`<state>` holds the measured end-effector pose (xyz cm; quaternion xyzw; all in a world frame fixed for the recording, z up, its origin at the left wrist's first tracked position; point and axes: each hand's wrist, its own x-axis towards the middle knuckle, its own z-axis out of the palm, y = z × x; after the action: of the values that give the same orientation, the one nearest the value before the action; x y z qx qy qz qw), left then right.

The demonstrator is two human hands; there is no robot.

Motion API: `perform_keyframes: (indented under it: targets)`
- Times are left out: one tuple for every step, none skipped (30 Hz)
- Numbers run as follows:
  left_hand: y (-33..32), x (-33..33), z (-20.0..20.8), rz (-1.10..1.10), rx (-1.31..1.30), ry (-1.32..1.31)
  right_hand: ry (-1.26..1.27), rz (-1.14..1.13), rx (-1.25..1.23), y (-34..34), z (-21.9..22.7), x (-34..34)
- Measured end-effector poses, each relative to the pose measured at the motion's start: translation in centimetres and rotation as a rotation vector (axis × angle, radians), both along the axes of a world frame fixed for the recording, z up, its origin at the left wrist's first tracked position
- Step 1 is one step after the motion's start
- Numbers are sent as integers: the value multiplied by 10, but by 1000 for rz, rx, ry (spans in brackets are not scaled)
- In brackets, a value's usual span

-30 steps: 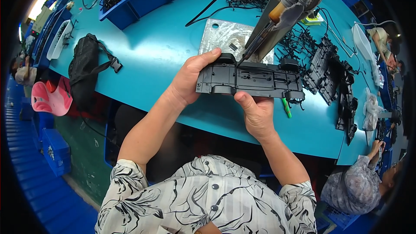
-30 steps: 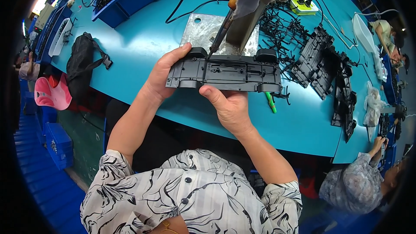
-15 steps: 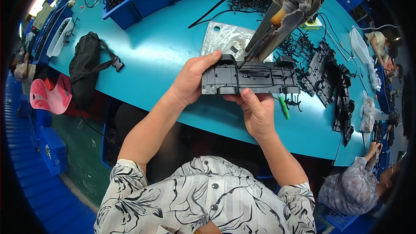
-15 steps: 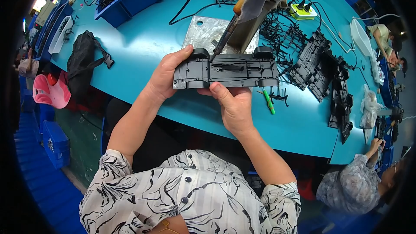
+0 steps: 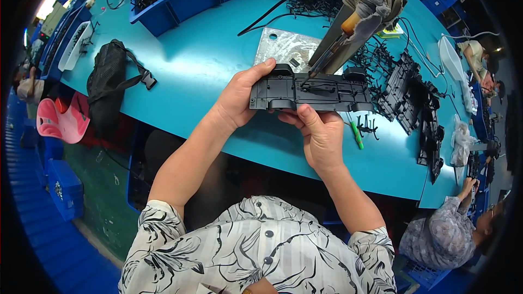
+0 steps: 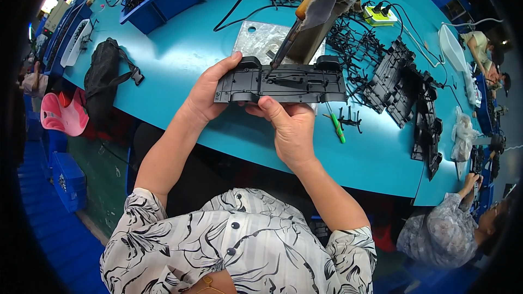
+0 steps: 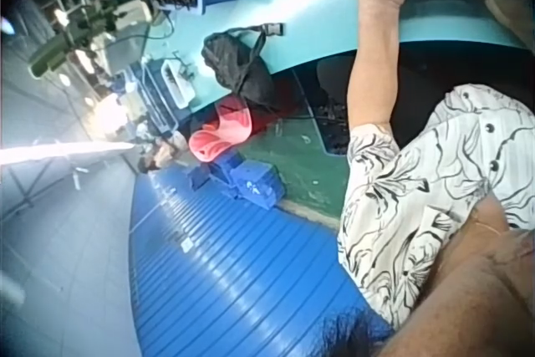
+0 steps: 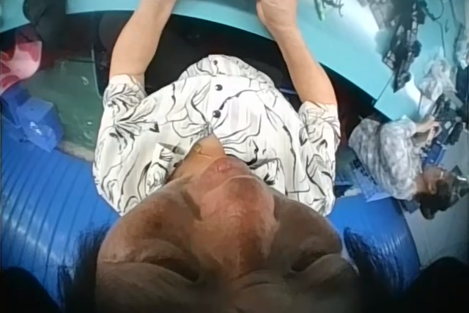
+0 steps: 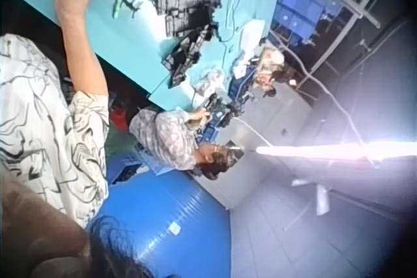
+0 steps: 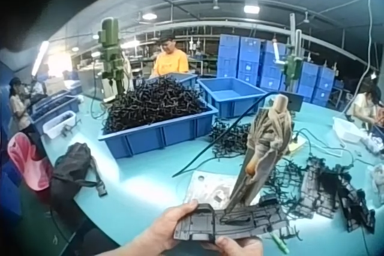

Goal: Assembling the plastic chassis and components of a toy truck in a factory setting.

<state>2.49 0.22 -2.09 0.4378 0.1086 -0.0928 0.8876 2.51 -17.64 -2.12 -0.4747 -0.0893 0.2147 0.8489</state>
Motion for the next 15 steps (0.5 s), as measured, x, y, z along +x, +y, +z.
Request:
perform_keyframes:
  targets:
    - [-1, 0, 1, 14, 7, 13, 0, 3, 2, 1, 0, 0]
    - [-1, 0, 1, 15, 7, 14, 1, 5, 1, 1, 1, 0]
    - [0, 0, 2, 2, 5, 12, -3, -1, -3, 1, 2, -1]
    - [0, 0, 2, -11, 3, 11, -8, -6, -6, 2, 2, -1]
    - [0, 1, 2, -10, 2, 12, -7, -5, -7, 2, 2, -1]
    - [0, 1, 3, -3, -5, 14, -12, -7, -9, 3, 2, 0]
    - [0, 1, 3, 3, -13, 17, -16, -8, -11, 3, 2, 0]
    - [-1, 1, 4, 3, -13, 18, -15, -8, -11, 4, 1, 0]
    - [-2, 2, 6, 16, -19, 31, -23, -16, -15, 4, 1, 0]
    - [-3, 2, 7, 27, -24, 44, -32, -25, -18, 5, 1, 0]
    - [-3, 2, 8, 27, -24, 46, -30, -25, -18, 5, 1, 0]
    - [-4, 2, 9, 35, -20, 51, -30, -26, -17, 5, 0, 1]
    - [-4, 3, 9, 43, -15, 57, -29, -27, -16, 5, 0, 1]
    - [-4, 3, 8, 43, -15, 59, -28, -28, -16, 5, 0, 1]
    - [-3, 3, 8, 40, -14, 61, -32, -29, -17, 5, 0, 0]
